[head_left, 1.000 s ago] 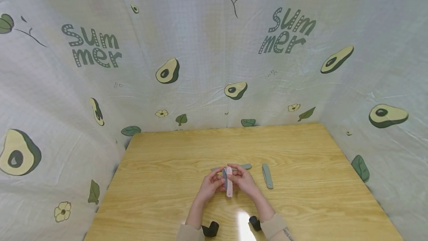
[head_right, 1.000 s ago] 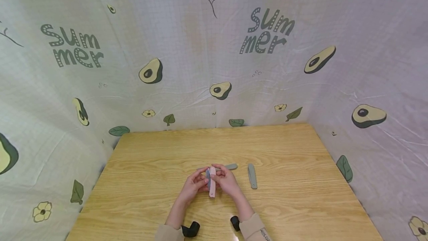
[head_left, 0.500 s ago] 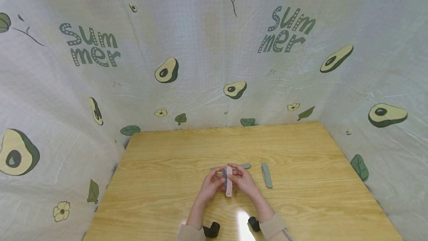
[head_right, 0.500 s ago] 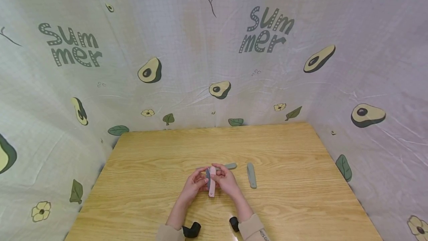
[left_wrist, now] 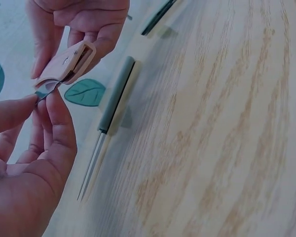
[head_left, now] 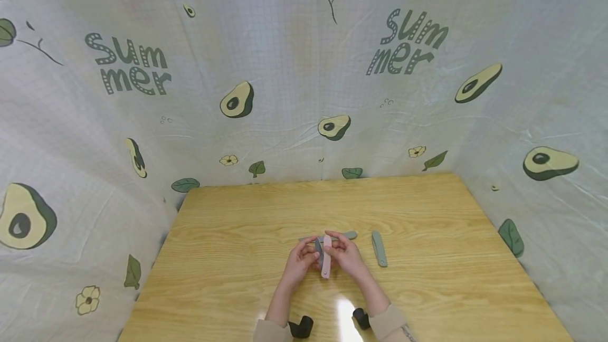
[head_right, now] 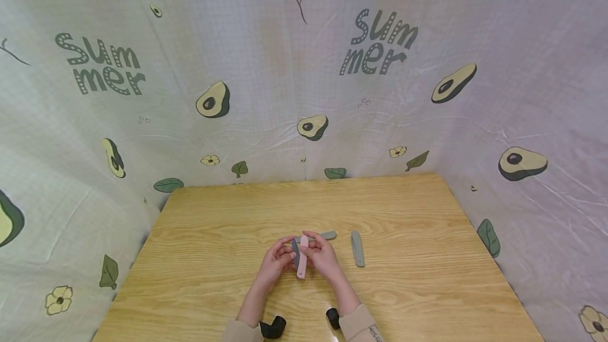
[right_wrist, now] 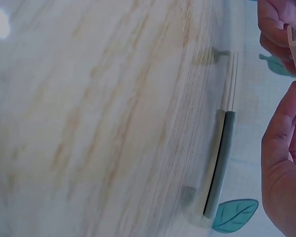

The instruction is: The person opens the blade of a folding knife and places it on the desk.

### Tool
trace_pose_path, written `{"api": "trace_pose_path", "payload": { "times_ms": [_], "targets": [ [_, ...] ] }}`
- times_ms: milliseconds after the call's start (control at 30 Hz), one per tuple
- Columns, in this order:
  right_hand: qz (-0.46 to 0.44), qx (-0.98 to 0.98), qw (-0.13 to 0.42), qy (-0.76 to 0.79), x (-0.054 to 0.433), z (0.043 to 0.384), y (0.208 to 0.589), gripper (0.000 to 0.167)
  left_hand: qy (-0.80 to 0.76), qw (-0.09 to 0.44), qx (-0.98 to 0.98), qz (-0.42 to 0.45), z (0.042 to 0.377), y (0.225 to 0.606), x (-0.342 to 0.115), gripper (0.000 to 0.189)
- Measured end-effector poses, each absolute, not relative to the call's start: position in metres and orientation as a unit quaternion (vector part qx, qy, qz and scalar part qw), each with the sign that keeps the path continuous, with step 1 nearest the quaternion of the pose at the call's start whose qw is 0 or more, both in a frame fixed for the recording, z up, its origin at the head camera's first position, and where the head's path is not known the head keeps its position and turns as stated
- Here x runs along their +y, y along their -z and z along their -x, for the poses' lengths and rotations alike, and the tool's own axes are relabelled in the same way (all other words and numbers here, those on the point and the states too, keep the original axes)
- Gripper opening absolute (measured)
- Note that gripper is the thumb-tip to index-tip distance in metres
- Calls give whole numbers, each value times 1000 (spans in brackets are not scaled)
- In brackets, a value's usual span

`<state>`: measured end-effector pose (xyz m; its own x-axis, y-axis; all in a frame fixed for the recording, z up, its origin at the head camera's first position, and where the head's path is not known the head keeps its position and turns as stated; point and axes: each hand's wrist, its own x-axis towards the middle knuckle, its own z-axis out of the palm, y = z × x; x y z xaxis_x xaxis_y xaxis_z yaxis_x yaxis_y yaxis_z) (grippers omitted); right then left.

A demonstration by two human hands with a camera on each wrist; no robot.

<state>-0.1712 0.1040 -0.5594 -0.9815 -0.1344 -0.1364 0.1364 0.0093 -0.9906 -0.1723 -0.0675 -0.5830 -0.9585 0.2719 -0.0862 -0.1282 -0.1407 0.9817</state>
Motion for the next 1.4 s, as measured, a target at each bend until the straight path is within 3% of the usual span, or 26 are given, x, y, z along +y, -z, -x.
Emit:
{"api": "trace_pose_path", "payload": {
  "times_ms": [433,1400],
  "targets": [
    [-15,705,90,703,103,160,524,45,-754,112,646,-35,173,580,-65,47],
    [-26,698,73,712,105,160,530,45,-764,89,639,3,171,584,-65,49]
  ]
}}
